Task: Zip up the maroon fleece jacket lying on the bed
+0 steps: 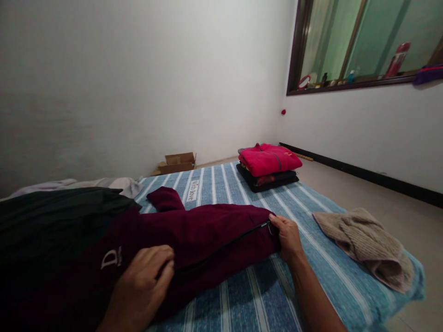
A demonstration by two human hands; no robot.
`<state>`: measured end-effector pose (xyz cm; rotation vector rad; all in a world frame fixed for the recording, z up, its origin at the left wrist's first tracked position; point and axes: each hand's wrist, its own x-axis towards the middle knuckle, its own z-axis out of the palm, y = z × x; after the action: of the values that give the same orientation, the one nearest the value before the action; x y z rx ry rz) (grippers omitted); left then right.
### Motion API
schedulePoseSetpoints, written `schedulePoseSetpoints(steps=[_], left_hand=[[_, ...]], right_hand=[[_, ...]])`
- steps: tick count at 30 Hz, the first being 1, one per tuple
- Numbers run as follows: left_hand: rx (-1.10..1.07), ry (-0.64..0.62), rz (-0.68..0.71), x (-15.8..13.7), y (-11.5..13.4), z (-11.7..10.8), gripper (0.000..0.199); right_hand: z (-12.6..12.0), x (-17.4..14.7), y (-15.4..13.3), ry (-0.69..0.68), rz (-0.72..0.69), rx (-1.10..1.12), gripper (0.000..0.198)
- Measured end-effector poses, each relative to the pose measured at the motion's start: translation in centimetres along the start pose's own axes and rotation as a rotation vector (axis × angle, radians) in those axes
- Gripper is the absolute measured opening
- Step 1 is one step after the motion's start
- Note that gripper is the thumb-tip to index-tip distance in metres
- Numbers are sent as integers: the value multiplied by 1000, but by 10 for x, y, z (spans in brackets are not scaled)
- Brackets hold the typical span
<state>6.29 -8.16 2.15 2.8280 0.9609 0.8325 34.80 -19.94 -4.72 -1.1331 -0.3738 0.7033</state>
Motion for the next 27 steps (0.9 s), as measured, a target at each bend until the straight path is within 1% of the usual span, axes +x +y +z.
schedulePoseSetpoints(steps=[1, 3, 5, 7, 9, 12, 15, 17, 19, 22, 24, 25, 27], left_hand=[[-131, -54, 14, 5, 23, 8, 20], [-344, -190, -21, 16, 68, 25, 19], [-488, -276, -107, 28, 106, 43, 13], [-563, -298, -229, 39, 132, 59, 10], [-610, -283, -326, 47, 147, 70, 12], [-646, -258, -387, 51, 155, 81, 14], [-656, -241, -434, 48, 155, 88, 14], [-702, -233, -471, 44, 154, 89, 16], [-814, -259, -522, 42, 153, 88, 17], [-1064, -363, -647, 39, 151, 82, 10], [-1192, -412, -704, 37, 150, 76, 7], [-1226, -413, -712, 37, 149, 74, 7], [-1239, -377, -706, 35, 147, 72, 8]], right_hand=[[3, -2, -1, 6, -7, 7, 23], [8, -8, -2, 19, -7, 19, 25], [12, -14, -4, 45, -10, -2, 29], [14, -21, -6, 74, -31, -69, 35], [13, -27, -8, 91, -71, -161, 39], [10, -34, -9, 73, -111, -273, 41], [10, -41, -9, 42, -132, -357, 44], [11, -45, -9, 24, -166, -416, 44], [11, -49, -9, -6, -195, -460, 43], [11, -54, -10, -75, -181, -491, 40], [11, -55, -10, -109, -180, -518, 40], [10, -56, -10, -114, -196, -540, 40], [10, -56, -10, -106, -249, -593, 40]])
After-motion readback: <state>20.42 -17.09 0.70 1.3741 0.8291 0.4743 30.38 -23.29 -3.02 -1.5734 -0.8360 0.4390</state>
